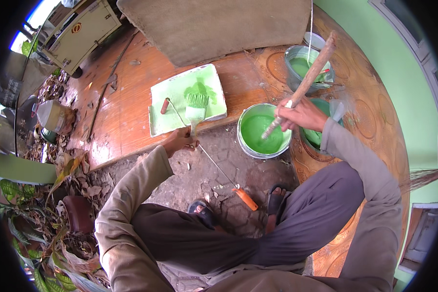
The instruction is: The person pours green paint from a plastic bag into a bucket, then uses a stick to stir the paint. They also handle a paint roller and a paintbrush, placing them into a paint tray and the bucket.
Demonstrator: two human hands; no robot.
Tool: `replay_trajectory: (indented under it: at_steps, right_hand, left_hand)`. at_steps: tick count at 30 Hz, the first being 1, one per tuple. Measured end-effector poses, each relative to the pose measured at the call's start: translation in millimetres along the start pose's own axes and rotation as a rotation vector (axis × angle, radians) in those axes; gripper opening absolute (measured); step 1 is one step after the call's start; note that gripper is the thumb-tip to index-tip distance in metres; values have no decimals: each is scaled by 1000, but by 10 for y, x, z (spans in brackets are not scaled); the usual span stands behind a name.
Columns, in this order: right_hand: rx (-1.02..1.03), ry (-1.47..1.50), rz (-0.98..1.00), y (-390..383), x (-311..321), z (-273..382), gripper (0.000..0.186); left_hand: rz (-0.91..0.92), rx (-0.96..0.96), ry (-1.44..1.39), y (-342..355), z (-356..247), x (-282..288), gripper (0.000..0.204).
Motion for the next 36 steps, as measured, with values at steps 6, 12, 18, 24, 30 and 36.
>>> replay_trajectory:
  at_steps: [6, 12, 18, 24, 30, 36]
  right_hand:
    - [-75, -314, -89, -30, 235, -45, 34]
    - [12, -25, -86, 45, 53, 16, 30]
    - [-85, -34, 55, -19, -57, 26, 30]
    - [-21, -116, -93, 31, 198, -34, 30]
    - [5, 85, -39, 20, 79, -129, 29]
    - [-40, -145, -34, 11, 85, 15, 29]
  left_hand:
    - [3, 11, 0, -6, -53, -37, 27]
    - [-53, 35, -16, -4, 78, 43, 19]
    - [-59, 54, -5, -45, 194, 69, 19]
    - [-49, 77, -84, 14, 270, 82, 21]
    - [-137, 64, -160, -249, 314, 384, 28]
    - [-392, -16, -339, -754, 664, 924, 20]
Point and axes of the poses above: each hand's wrist, its own y-axis towards the middle knuckle, its own x-axis out of the back of the hand, z = x × y, the point moved 9 cm from there along y, towards the middle knuckle, and after that the axes turned 14 degrees about z, right-handed, at the moved point
